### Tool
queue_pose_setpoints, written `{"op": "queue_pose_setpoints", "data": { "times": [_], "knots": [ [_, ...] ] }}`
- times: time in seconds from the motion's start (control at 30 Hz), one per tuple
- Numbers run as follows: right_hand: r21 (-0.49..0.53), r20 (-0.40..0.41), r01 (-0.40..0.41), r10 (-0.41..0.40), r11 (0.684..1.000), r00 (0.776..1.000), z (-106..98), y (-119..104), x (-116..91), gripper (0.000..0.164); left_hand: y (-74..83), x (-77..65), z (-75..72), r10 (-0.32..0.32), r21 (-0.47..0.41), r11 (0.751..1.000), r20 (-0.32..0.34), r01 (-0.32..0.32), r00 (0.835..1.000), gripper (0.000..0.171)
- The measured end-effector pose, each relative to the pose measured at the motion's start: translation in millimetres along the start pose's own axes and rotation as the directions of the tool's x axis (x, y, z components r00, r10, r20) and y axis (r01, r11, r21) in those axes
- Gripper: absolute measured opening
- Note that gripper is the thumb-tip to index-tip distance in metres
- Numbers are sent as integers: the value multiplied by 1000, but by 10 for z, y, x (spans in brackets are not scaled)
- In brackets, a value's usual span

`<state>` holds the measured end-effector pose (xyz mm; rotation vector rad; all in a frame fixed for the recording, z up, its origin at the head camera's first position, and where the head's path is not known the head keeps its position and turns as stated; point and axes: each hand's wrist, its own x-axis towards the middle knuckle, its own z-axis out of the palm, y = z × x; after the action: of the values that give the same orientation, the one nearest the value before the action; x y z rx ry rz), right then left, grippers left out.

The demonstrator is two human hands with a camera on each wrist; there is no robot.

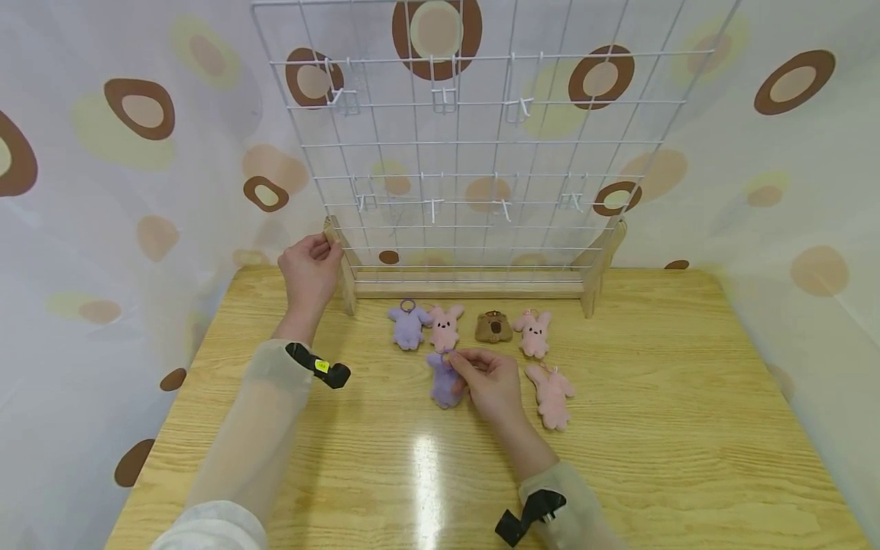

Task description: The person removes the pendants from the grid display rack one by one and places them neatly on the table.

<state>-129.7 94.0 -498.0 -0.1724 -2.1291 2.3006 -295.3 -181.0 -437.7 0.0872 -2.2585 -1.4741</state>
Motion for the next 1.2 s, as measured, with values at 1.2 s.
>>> {"op": "queue_pose_setpoints", "data": {
  "times": [1.2],
  "knots": [
    [-432, 223, 151, -56, 889, 973, -82, 6, 358, 9, -7, 1, 2, -31, -1, 1000, 20, 31, 999, 25]
  ]
}}
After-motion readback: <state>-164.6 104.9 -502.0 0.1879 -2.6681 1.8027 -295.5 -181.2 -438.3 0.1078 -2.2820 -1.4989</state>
